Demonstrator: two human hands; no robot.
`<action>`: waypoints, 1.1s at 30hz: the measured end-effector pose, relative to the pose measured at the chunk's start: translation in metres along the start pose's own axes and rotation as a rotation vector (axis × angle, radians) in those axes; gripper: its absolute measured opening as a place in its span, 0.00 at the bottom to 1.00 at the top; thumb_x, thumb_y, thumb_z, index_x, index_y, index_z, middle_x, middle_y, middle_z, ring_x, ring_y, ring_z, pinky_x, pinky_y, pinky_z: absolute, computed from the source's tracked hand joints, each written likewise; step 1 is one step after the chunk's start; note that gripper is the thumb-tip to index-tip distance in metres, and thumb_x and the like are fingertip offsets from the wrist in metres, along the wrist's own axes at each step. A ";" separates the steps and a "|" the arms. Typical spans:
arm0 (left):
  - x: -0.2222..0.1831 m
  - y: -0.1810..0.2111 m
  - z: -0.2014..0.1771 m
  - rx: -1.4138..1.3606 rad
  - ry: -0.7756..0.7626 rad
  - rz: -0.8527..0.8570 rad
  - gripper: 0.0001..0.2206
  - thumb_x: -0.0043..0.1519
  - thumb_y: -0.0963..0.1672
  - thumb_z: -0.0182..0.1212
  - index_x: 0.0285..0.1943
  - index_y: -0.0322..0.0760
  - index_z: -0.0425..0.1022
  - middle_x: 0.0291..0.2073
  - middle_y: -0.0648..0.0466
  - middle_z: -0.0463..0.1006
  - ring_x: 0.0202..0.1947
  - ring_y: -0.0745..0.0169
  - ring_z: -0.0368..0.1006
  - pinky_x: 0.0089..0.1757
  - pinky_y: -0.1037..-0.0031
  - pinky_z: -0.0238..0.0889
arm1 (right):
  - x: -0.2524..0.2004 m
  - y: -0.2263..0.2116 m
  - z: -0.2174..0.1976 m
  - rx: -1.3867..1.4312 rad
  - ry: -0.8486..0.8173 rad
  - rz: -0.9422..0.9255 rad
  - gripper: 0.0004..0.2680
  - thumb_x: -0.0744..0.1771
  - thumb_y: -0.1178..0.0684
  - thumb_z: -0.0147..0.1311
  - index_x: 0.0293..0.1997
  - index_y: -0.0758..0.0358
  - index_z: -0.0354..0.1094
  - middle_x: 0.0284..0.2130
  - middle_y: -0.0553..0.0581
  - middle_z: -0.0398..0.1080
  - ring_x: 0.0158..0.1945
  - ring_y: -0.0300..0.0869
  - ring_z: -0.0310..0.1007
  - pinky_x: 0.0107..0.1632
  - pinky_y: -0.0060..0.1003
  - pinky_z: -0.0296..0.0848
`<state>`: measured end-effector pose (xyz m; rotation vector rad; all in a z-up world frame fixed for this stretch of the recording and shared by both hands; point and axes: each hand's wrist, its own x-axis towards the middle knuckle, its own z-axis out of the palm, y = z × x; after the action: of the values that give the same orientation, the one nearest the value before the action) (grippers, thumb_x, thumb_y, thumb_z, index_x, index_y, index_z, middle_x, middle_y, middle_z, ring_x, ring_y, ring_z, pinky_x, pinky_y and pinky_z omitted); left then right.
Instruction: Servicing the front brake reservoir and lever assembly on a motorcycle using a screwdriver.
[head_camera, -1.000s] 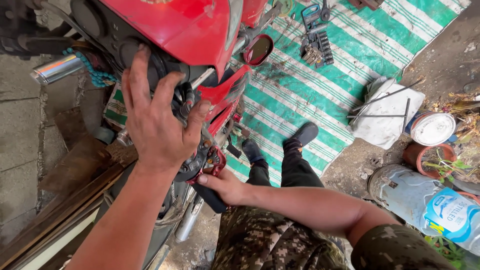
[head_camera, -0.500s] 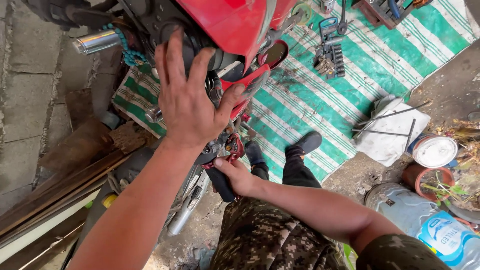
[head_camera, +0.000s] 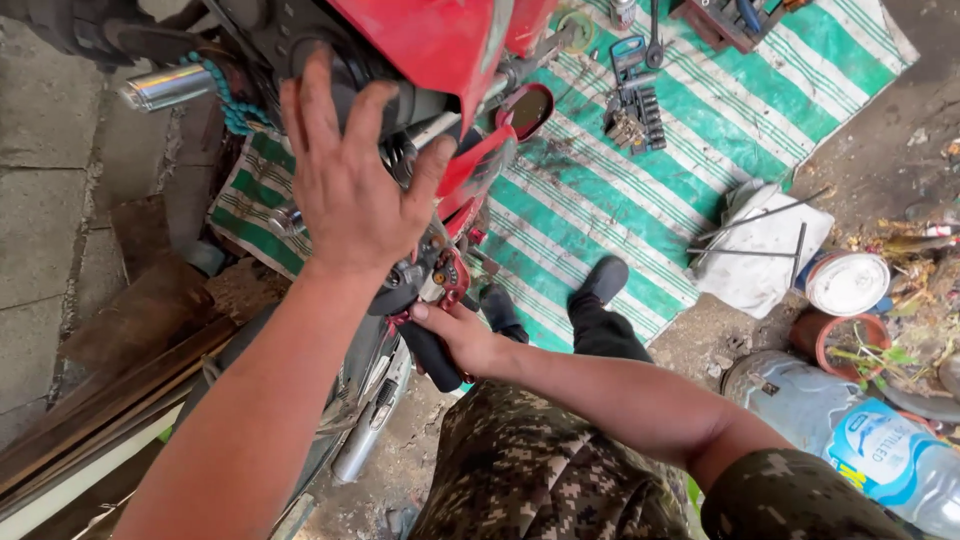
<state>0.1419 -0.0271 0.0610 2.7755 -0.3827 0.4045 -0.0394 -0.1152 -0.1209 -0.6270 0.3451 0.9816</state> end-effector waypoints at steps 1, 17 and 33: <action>-0.002 -0.001 -0.001 -0.003 -0.005 0.005 0.38 0.75 0.64 0.43 0.67 0.30 0.82 0.73 0.22 0.61 0.75 0.14 0.60 0.74 0.34 0.47 | -0.003 0.001 0.000 0.006 0.003 -0.003 0.21 0.70 0.37 0.59 0.44 0.73 0.70 0.27 0.69 0.73 0.28 0.57 0.78 0.32 0.53 0.83; -0.004 -0.006 -0.003 -0.006 0.008 0.048 0.32 0.79 0.61 0.52 0.69 0.30 0.81 0.76 0.32 0.57 0.74 0.20 0.61 0.65 0.31 0.67 | 0.004 -0.002 0.002 -0.006 -0.140 -0.065 0.19 0.71 0.37 0.61 0.48 0.69 0.72 0.29 0.63 0.74 0.29 0.50 0.79 0.32 0.43 0.81; -0.015 -0.001 0.016 0.019 0.093 0.014 0.30 0.75 0.62 0.59 0.69 0.40 0.79 0.75 0.37 0.59 0.73 0.18 0.63 0.64 0.33 0.75 | -0.014 -0.026 -0.023 -0.122 -0.385 -0.118 0.20 0.71 0.39 0.59 0.55 0.73 0.69 0.39 0.73 0.80 0.43 0.58 0.85 0.51 0.55 0.86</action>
<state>0.1316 -0.0286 0.0414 2.7619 -0.3787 0.5410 -0.0246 -0.1501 -0.1224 -0.5469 -0.0920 0.9901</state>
